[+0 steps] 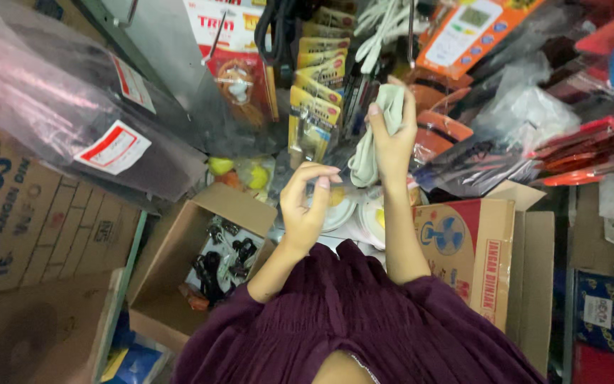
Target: The person wipes white cables and small black electronic components using a cloth, pulling them out of a box and then returning them.
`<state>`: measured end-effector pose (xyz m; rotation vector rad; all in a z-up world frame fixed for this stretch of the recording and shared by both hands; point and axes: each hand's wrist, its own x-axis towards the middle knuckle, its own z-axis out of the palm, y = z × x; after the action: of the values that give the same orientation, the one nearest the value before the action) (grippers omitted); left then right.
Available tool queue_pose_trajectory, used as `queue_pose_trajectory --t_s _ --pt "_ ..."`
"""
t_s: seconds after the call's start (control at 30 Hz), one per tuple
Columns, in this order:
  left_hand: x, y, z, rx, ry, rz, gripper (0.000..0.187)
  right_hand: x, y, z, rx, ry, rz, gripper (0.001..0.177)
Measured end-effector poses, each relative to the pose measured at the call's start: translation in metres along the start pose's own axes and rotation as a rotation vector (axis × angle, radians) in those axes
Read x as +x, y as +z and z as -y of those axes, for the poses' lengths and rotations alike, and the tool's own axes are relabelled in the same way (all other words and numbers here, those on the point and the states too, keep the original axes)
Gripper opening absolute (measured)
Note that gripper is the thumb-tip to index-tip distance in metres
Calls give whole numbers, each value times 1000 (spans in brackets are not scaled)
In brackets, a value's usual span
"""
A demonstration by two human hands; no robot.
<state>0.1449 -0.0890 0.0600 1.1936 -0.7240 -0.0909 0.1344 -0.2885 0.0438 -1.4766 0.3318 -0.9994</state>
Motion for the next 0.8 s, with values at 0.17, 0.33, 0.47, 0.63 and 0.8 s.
queue_pose_trajectory --t_s 0.17,0.33,0.47,0.63,0.8 --pt "-54 -19 -3 31 -95 -51 13 -78 -19 27 -179 -43 73 32" --pt "-116 -34 0 45 -165 -48 12 -165 -36 38 -239 29 80 28" --pt "-163 -46 -2 114 -203 -9 14 -216 -52 45 -214 77 146 29" --pt "-200 -68 3 76 -345 12 15 -266 -65 34 -374 15 236 28" --pt "-211 -116 27 29 -447 -78 18 -301 -53 19 -155 254 216 27"
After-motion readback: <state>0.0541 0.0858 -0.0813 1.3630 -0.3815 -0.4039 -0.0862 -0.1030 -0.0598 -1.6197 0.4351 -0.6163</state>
